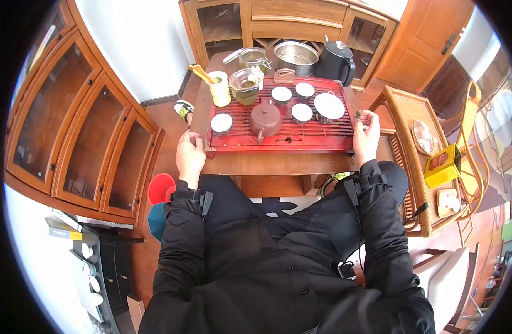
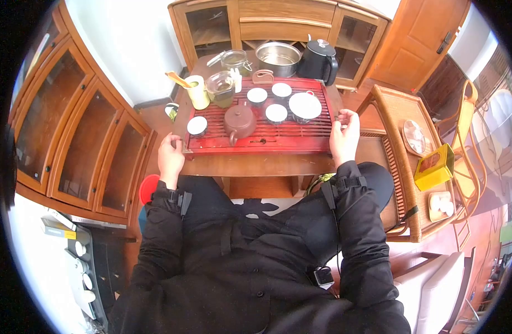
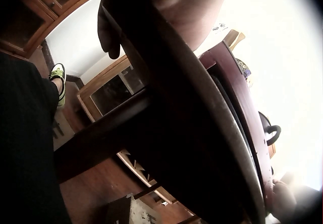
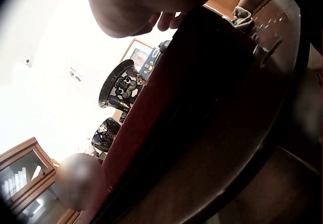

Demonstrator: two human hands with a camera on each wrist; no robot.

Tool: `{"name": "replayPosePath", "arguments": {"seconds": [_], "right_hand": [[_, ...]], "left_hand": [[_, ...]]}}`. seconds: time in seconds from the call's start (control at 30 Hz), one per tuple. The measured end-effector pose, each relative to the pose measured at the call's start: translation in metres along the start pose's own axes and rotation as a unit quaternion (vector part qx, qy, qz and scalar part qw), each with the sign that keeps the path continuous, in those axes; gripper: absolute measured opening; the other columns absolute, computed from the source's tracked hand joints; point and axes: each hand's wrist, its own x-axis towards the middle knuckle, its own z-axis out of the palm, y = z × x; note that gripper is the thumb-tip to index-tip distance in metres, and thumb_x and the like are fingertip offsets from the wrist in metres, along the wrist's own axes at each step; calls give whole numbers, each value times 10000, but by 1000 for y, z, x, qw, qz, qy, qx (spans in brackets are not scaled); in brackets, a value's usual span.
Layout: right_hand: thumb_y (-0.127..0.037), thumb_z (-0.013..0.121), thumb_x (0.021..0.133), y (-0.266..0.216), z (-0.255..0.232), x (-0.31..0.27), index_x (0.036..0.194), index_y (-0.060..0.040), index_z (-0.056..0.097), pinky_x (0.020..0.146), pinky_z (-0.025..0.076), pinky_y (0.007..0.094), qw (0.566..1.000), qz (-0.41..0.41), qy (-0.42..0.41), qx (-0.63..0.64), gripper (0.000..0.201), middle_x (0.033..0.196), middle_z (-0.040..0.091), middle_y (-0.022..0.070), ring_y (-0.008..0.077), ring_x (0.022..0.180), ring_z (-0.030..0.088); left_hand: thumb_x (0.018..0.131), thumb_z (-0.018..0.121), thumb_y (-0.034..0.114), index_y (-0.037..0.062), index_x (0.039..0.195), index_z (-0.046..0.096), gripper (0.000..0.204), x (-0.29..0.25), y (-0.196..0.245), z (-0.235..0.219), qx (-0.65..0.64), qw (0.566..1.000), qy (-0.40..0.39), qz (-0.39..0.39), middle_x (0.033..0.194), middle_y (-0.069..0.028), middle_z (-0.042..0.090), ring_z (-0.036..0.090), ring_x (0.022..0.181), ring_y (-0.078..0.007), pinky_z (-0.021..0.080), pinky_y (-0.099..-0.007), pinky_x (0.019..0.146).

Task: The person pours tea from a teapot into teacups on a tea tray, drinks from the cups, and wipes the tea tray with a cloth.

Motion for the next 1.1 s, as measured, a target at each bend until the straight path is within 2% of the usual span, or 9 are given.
{"name": "replayPosePath", "arguments": {"seconds": [0.07,0.13,0.33,0.83,1.1], "right_hand": [[68,528,889,-2,0,0,1160,-13,550,811,477,256,1000,-2,-2,-4,284,1034,570,62,122,903,548],[69,531,890,-6,0,-1,1164,-10,548,804,475,250,1000,5,-3,0,285,1038,569,61,114,895,542],[73,532,892,-5,0,-1,1168,-10,547,799,471,242,1000,22,-7,11,289,1033,560,55,105,878,532],[60,526,899,-8,-1,-2,1156,-13,544,812,496,283,1000,11,-13,-12,267,1017,564,66,135,873,555],[67,528,901,-9,-1,-1,1159,-17,540,810,485,255,1000,18,-17,-6,271,1035,559,60,121,892,547]], "left_hand": [[933,602,191,14,1041,683,223,0,3,-2,8,1000,6,4,1277,-193,663,630,1172,-377,497,-422,974],[933,602,191,17,1041,684,221,-1,13,-8,-3,999,-17,-31,1279,-184,663,632,1167,-372,497,-421,974],[934,604,195,27,1043,688,217,0,-2,1,7,1000,2,-4,1297,-188,654,627,1179,-372,495,-420,975],[934,597,211,22,1052,684,239,-1,2,-1,7,1000,3,-7,1292,-196,651,628,1169,-381,496,-430,969],[926,604,213,22,1054,683,243,-1,2,-2,5,1000,0,-12,1298,-208,647,626,1175,-383,495,-428,974]]}}
